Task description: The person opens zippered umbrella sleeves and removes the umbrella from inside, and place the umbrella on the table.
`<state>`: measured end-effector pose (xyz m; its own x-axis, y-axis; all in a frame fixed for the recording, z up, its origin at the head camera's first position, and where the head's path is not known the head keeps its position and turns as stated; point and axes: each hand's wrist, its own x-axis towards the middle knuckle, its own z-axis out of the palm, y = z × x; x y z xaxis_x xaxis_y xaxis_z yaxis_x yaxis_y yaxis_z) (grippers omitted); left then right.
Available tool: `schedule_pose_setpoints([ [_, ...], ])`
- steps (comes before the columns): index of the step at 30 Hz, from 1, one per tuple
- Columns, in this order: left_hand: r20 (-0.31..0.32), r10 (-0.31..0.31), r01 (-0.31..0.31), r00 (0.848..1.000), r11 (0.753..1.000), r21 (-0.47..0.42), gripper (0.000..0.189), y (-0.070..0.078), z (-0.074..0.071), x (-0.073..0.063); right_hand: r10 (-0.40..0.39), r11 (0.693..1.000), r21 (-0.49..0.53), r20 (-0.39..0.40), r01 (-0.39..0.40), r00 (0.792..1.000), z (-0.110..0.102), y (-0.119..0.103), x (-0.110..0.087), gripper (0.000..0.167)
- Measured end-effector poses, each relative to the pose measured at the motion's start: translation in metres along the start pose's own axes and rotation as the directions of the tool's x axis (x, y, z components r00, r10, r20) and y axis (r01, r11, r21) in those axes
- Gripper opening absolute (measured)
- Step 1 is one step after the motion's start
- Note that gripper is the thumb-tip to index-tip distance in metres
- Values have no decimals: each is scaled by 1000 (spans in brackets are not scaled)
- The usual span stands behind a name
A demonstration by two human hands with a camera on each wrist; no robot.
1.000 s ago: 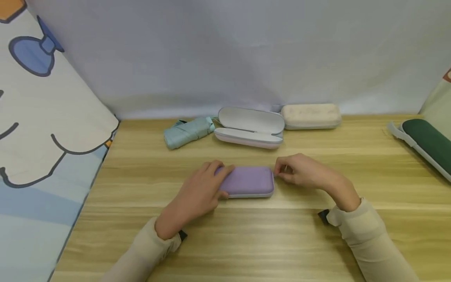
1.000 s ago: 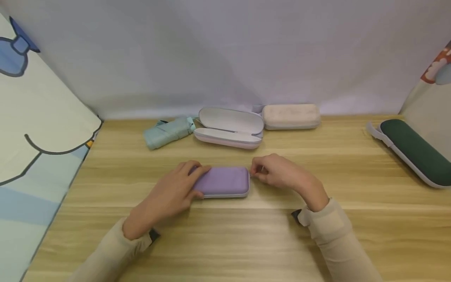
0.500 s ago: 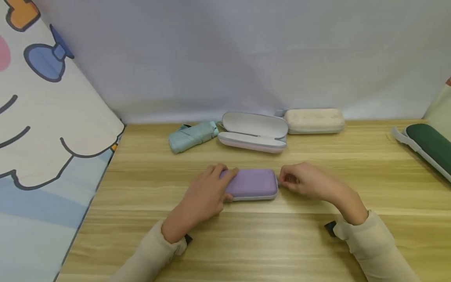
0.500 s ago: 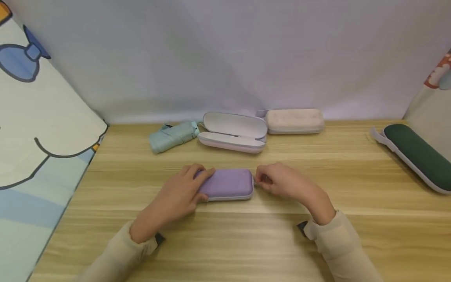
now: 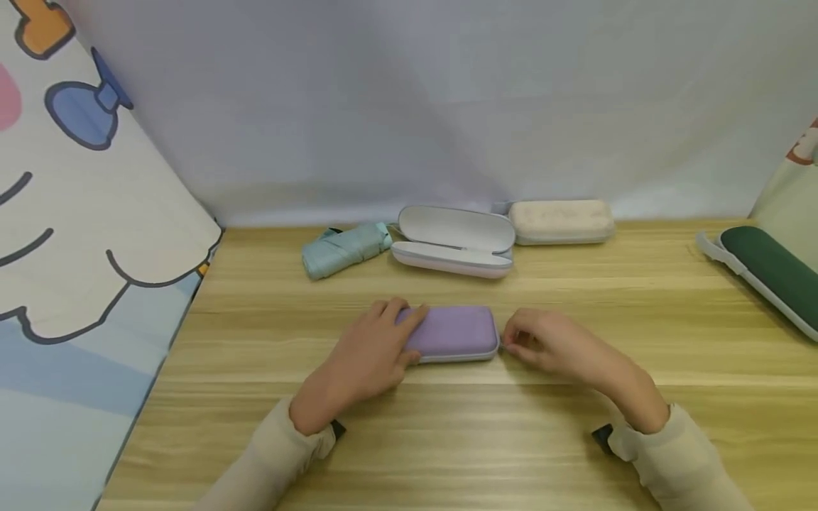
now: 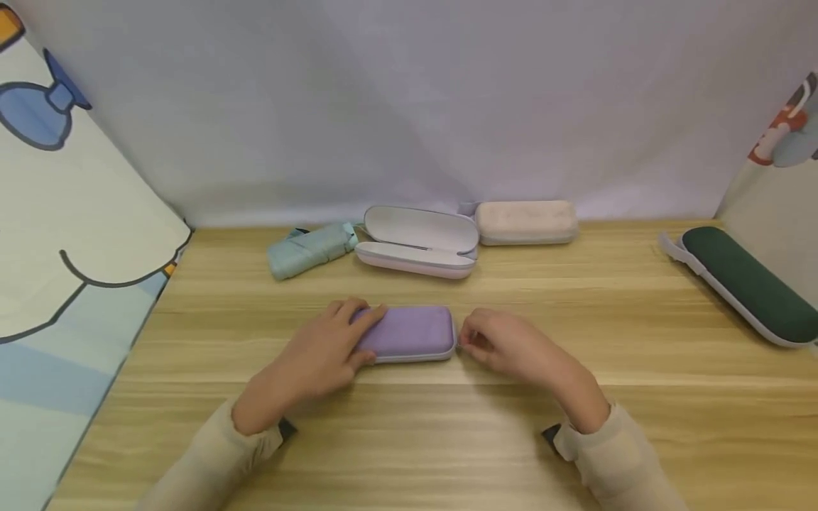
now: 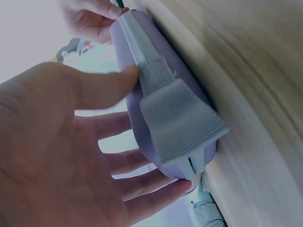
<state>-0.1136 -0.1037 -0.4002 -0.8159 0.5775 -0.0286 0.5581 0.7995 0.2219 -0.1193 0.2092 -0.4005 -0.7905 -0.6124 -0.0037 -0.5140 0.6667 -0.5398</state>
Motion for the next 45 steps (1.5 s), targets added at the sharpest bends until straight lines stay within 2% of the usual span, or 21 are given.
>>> schedule_pose_setpoints([
  [6, 21, 18, -17, 1000, 999, -51, 62, -3, 0, 2, -15, 999, -47, -104, 10, 994, 16, -8, -11, 16],
  [12, 28, 24, -21, 999, 997, -81, 63, -5, 2, 2, 19, 1000, -15, -180, -22, 984, 26, -18, -18, 22],
  [20, 23, 24, -23, 999, 998, -60, 64, -4, 5, 5, 7, 1000, -2, -199, -8, 980, 33, -28, -15, 22],
  [29, -9, 43, -43, 999, 999, -27, 64, -4, 5, 11, -4, 997, -82, -233, -16, 973, 42, -41, -8, 15],
  [36, -37, 61, -62, 997, 998, -24, 65, -4, 6, 12, -61, 992, -119, -282, 28, 957, 46, -46, -2, 16],
  [41, -21, 80, -81, 997, 994, -69, 65, -6, 3, 11, -57, 993, -119, -313, 21, 948, 52, -52, 4, 16],
  [45, 4, 79, -78, 997, 982, -172, 64, -10, 0, 10, 0, 995, -95, -326, -33, 945, 56, -59, 8, 15],
])
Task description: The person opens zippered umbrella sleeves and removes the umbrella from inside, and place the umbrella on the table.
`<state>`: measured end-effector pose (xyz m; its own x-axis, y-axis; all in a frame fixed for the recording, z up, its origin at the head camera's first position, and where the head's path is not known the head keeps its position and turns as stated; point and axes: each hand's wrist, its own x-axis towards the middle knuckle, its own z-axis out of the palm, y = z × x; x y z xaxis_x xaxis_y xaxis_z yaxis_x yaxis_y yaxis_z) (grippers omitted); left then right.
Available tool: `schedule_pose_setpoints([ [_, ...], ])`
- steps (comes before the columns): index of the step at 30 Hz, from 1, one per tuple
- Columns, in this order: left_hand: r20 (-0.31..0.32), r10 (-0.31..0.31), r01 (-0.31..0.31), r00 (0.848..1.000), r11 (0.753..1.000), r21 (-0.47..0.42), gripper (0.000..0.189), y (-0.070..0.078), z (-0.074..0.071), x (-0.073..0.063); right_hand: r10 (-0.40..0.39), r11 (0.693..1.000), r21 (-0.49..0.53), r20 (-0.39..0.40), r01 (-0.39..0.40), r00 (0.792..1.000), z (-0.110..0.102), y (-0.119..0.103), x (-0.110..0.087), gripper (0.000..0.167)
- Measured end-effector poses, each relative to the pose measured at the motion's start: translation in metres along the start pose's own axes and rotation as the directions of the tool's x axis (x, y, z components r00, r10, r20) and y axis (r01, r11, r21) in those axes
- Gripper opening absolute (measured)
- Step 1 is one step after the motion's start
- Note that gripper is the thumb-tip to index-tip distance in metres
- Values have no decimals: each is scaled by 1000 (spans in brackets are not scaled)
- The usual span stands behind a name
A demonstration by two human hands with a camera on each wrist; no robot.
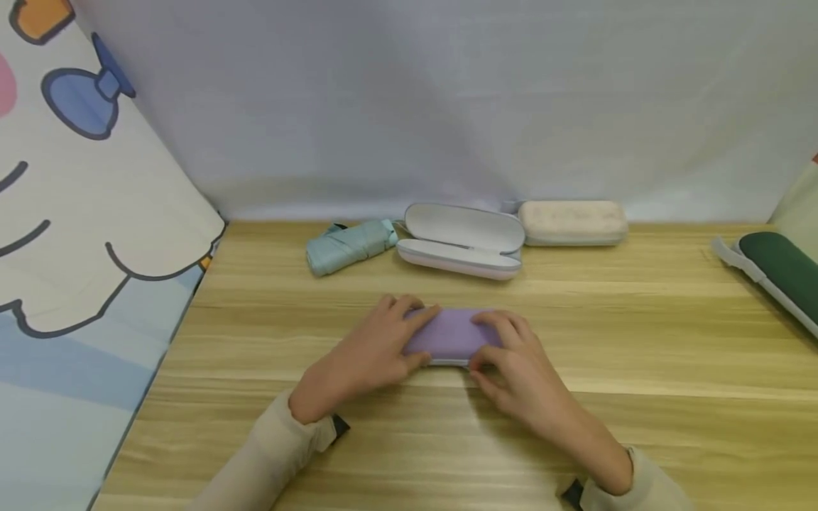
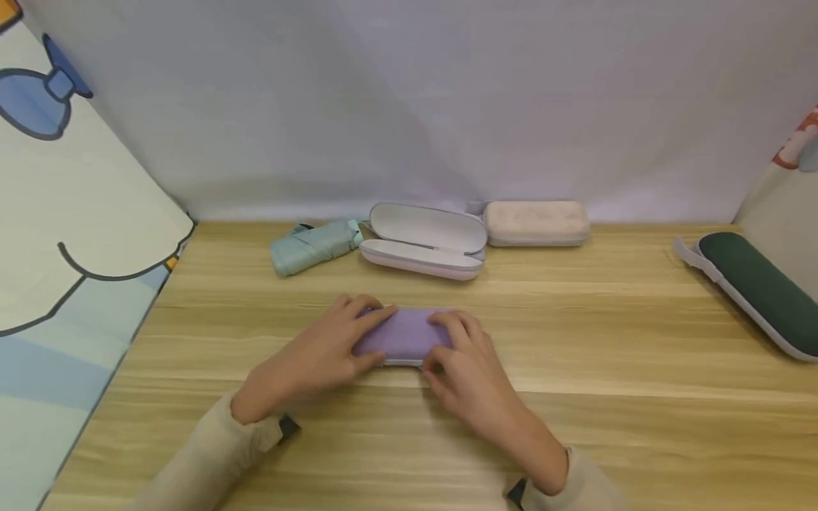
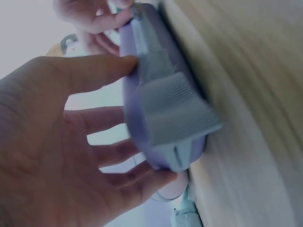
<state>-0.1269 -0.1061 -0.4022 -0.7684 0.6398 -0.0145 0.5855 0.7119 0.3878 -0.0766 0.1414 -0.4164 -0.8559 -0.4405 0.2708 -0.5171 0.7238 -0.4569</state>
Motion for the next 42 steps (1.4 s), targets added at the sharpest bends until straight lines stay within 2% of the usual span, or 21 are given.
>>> schedule_pose_setpoints([
  [4, 2, 5, -5, 1000, 997, -77, 61, -2, -5, 0, 68, 998, 15, -8, -68, 998, 4, -7, 2, 16],
  [10, 2, 28, -27, 1000, 997, -71, 60, -4, -5, 0, 118, 993, 17, -16, -118, 993, 13, -17, 6, 14],
  [17, 8, 17, -16, 1000, 997, -74, 61, -4, -7, -1, 141, 990, 12, -62, -141, 988, 21, -27, 10, 16],
  [25, 12, 32, -31, 999, 998, -57, 60, -4, -7, -2, 149, 989, 15, -75, -148, 986, 30, -37, 11, 17],
  [33, 11, 27, -27, 1000, 999, -44, 60, -4, -7, 0, 169, 986, 25, -66, -167, 983, 30, -37, 13, 17],
  [37, 27, 11, -9, 1000, 999, -48, 60, -3, -8, 0, 162, 987, 29, -81, -160, 983, 31, -38, 13, 18],
  [42, 23, 17, -16, 1000, 999, -50, 59, -3, -7, 0, 162, 987, 27, -91, -160, 983, 32, -38, 13, 17],
])
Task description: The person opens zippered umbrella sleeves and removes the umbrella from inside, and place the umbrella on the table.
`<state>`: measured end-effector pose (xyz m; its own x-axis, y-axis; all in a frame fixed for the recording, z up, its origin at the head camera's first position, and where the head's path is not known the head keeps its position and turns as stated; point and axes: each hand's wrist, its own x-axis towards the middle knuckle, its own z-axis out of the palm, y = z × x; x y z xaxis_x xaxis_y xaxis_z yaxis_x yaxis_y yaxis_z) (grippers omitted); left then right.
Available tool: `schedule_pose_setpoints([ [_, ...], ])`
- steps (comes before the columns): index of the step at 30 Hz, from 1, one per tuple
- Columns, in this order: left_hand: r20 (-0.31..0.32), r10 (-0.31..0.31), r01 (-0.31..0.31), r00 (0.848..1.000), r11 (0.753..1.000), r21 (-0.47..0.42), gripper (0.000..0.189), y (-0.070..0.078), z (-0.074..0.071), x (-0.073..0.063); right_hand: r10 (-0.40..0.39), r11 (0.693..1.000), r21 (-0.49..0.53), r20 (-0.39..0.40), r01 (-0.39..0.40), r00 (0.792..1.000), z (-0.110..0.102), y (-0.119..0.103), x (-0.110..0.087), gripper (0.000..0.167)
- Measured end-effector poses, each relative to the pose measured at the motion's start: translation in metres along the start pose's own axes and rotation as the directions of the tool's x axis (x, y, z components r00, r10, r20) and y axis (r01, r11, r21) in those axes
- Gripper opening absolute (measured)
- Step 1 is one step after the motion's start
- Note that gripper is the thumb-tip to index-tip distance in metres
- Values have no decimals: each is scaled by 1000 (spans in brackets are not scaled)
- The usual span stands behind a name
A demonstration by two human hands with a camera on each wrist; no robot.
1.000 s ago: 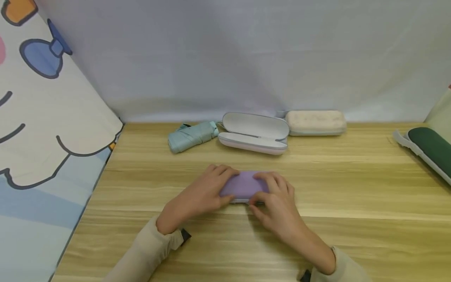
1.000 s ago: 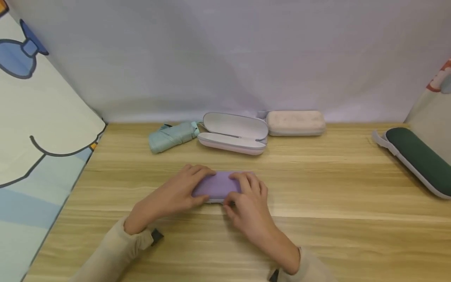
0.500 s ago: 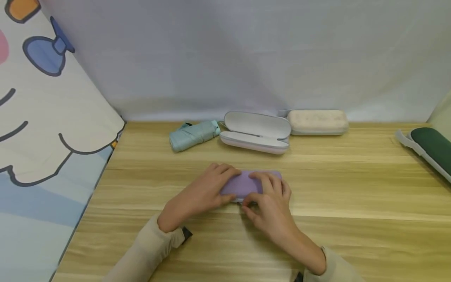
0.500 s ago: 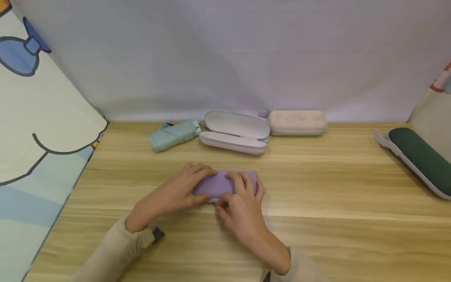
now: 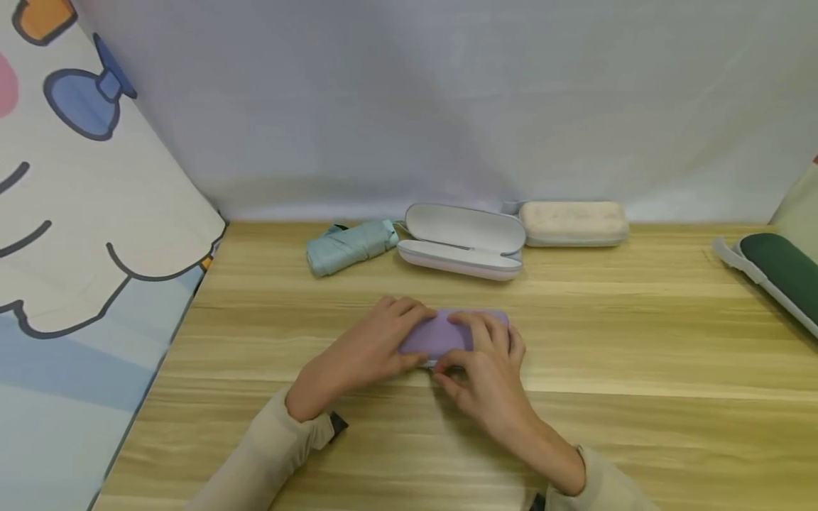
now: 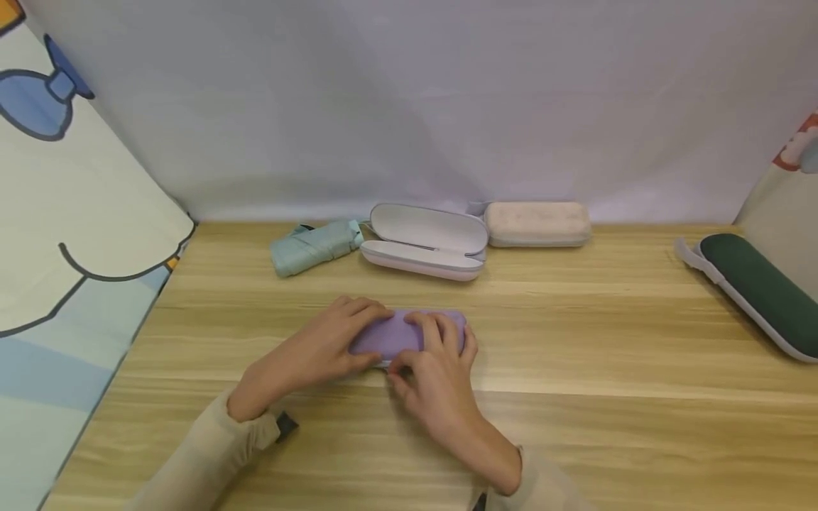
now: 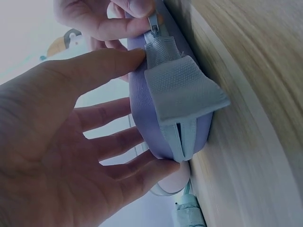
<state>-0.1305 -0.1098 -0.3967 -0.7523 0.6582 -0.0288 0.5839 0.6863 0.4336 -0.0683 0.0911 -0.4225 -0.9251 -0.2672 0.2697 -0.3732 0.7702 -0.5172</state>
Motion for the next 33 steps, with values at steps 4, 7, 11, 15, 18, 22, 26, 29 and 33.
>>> schedule_pose_setpoints([
  [4, -9, 10, -10, 1000, 1000, 8, 59, -1, 0, -1, 16, 999, 35, 32, -17, 999, -3, 2, 1, 15],
  [7, -9, 12, -12, 1000, 1000, 8, 60, -1, -1, -2, 35, 994, 99, 57, -41, 998, -8, 6, 4, 14],
  [11, -8, 7, -7, 1000, 1000, 15, 61, -1, -3, -1, 84, 979, 179, 78, -97, 993, -19, 12, 10, 14],
  [15, -15, 4, -3, 1000, 1000, 27, 62, 1, -5, 1, 131, 966, 214, 81, -146, 988, -30, 22, 16, 23],
  [18, -33, 8, -6, 999, 999, 51, 63, 1, -4, 0, 154, 953, 248, 108, -176, 982, -39, 30, 20, 31],
  [22, -63, 23, -17, 998, 995, 99, 64, 3, -4, -1, 168, 936, 278, 190, -217, 967, -51, 38, 24, 42],
  [26, -88, 37, -25, 995, 991, 134, 65, 5, -4, -3, 165, 927, 283, 281, -246, 945, -58, 45, 27, 50],
  [29, -99, 47, -32, 994, 988, 149, 64, 7, -4, -4, 160, 926, 281, 315, -253, 936, -62, 48, 28, 51],
  [33, -114, 68, -49, 991, 986, 160, 60, 11, -7, -6, 133, 928, 295, 311, -229, 941, -68, 49, 28, 48],
])
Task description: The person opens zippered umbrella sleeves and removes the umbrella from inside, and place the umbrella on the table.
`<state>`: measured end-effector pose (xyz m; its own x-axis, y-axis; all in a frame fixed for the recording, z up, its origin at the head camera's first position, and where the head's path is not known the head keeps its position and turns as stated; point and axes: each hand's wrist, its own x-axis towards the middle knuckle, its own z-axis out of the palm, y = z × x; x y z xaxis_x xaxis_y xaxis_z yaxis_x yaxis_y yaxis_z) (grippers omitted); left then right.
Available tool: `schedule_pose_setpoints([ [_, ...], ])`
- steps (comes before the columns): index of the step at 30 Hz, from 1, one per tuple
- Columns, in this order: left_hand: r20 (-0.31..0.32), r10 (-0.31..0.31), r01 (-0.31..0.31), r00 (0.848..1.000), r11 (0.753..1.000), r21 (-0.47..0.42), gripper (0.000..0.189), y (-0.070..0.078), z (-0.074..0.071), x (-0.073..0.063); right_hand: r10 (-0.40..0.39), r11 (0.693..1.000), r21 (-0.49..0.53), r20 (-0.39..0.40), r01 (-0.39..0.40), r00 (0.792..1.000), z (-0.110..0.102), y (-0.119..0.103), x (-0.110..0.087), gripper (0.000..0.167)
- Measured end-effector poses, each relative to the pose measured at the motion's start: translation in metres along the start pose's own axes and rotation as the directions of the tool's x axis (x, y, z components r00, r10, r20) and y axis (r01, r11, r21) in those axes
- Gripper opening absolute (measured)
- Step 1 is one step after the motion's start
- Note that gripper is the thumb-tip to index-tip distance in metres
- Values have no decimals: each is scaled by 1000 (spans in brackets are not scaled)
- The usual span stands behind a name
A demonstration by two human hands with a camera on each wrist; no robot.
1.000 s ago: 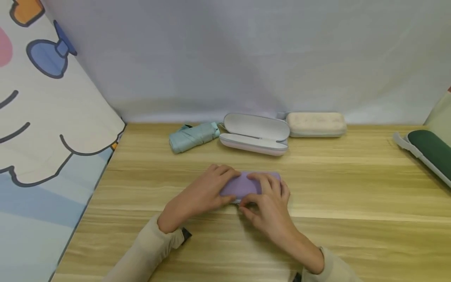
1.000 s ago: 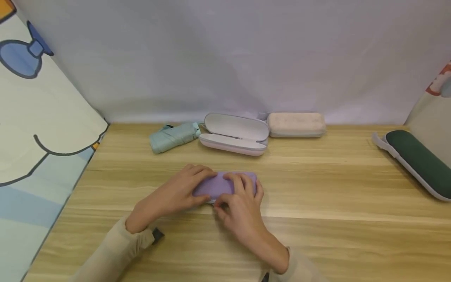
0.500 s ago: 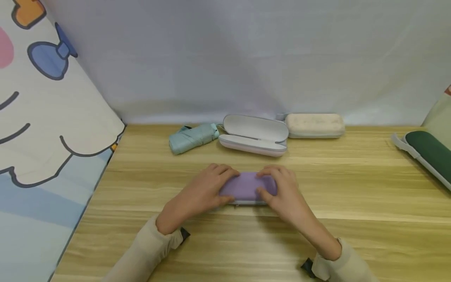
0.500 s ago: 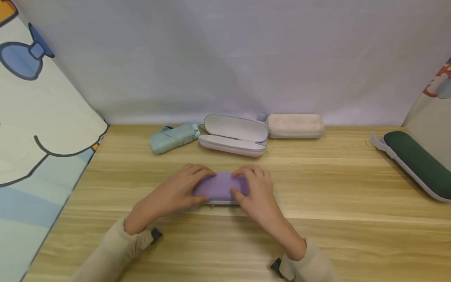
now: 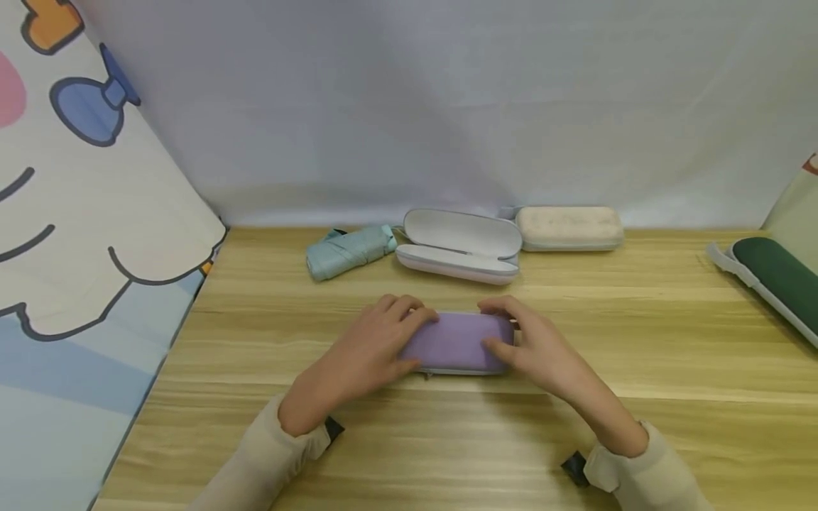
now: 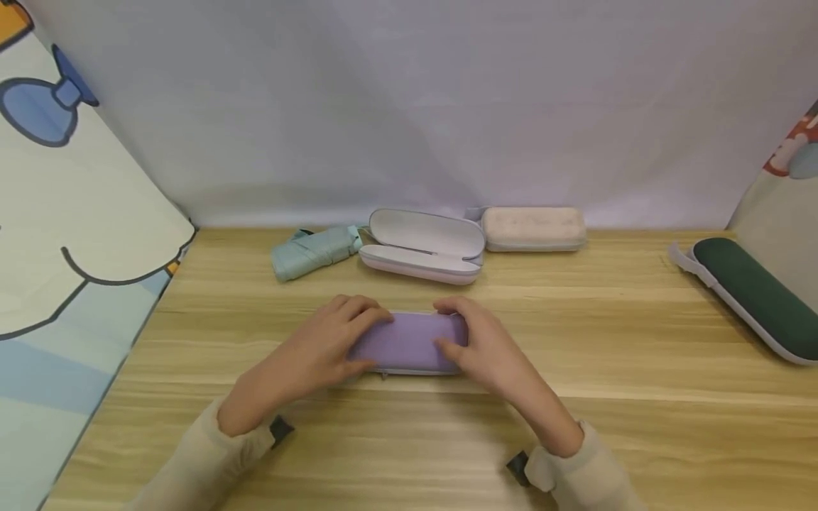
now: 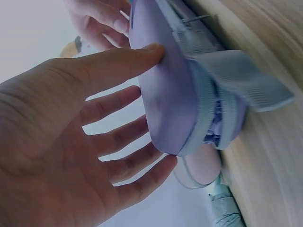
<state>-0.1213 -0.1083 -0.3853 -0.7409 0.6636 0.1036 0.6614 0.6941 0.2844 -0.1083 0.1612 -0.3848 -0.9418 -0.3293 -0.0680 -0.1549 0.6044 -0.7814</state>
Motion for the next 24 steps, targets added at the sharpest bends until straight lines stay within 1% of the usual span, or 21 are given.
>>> schedule_pose_setpoints([
  [6, -61, 19, -21, 998, 999, -40, 45, 7, -13, -2, -71, 997, 31, 31, 70, 997, -10, -3, -3, 44],
  [10, -107, 45, -55, 993, 994, -97, 33, 8, -20, -4, -107, 994, 25, 68, 105, 992, -17, -7, -8, 43],
  [12, -112, 53, -68, 992, 988, -136, 27, 8, -23, -5, -119, 993, 18, 91, 118, 989, -20, -9, -11, 43],
  [15, -78, 48, -63, 996, 978, -200, 23, 8, -27, -6, -140, 990, 9, 117, 140, 983, -23, -11, -17, 42],
  [19, 3, 8, -7, 1000, 949, -314, 27, 5, -32, -7, -199, 979, -4, 136, 201, 970, -24, -8, -26, 32],
  [22, 28, -25, 34, 999, 919, -394, 30, -2, -35, -6, -261, 964, -18, 157, 267, 953, -23, -5, -31, 27],
  [24, 31, -41, 50, 999, 905, -423, 30, -8, -35, -3, -297, 951, -27, 181, 307, 937, -22, -5, -33, 27],
])
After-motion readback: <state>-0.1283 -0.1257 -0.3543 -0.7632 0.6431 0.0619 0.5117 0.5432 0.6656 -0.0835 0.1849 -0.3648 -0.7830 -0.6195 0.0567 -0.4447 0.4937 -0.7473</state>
